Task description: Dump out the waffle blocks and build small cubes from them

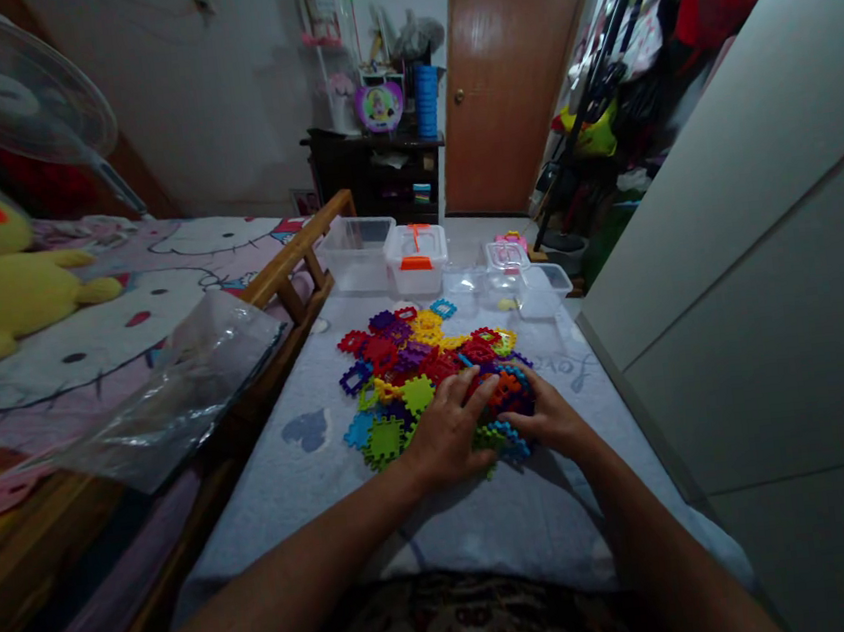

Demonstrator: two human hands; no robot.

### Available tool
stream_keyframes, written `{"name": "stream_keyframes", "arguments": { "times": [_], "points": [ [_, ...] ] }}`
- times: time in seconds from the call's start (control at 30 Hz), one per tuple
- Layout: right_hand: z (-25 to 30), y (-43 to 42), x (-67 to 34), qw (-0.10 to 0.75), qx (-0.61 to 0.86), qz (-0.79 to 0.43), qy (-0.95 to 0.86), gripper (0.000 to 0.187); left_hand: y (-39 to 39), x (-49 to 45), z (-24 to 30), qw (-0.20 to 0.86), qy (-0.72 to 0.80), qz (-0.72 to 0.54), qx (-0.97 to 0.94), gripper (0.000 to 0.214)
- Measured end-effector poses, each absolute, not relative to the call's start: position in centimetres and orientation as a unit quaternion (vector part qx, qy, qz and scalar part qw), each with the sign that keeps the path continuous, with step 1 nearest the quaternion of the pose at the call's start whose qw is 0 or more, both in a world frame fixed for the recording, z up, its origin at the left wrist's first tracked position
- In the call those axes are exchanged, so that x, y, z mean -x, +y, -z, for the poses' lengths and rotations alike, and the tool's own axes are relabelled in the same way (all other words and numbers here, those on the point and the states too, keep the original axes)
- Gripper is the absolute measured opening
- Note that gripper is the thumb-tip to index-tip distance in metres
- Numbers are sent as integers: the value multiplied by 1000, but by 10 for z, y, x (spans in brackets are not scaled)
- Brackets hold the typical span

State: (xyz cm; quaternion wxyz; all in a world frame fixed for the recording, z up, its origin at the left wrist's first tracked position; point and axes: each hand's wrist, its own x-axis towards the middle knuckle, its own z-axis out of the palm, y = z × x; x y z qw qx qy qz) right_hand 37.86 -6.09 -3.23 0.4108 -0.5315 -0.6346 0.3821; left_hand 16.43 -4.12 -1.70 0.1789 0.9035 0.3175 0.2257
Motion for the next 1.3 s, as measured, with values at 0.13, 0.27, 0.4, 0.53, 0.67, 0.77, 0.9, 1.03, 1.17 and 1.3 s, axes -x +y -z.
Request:
{"name": "stream_keyframes", "arguments": {
  "times": [0.13, 0.27, 0.4, 0.53, 0.67, 0.77, 0.9, 1.03, 1.17, 1.3],
  "points": [
    [11, -45, -372, 438, 525, -424, -594, 65, -26, -169, 6, 199, 317, -277, -885, 100],
    [-23, -17, -356, 444, 515, -407, -610, 55, -3, -159, -12, 223, 314, -322, -865, 97],
    [-45, 19, -333, 422, 528, -375, -635, 53, 24, -135, -22, 258, 360, -350, -826, 89],
    [-45, 52, -315, 355, 591, -283, -667, 65, 46, -109, -18, 269, 420, -366, -785, 77],
    [-36, 79, -312, 229, 608, -251, -717, 53, 55, -85, -16, 248, 445, -349, -787, 65],
    [-35, 101, -314, 169, 621, -220, -734, 40, 57, -68, -15, 260, 450, -326, -790, 57],
    [-28, 135, -310, 112, 623, -194, -749, 41, 62, -44, -4, 248, 493, -319, -771, 57],
    [-10, 158, -296, 64, 606, -204, -766, 67, 60, -25, 19, 264, 561, -268, -737, 89],
    [6, 160, -284, 36, 604, -182, -775, 80, 43, -23, 38, 300, 549, -240, -742, 118],
    [5, 149, -279, -7, 579, -132, -805, 70, 27, -38, 51, 274, 519, -259, -767, 121]
  ]
}}
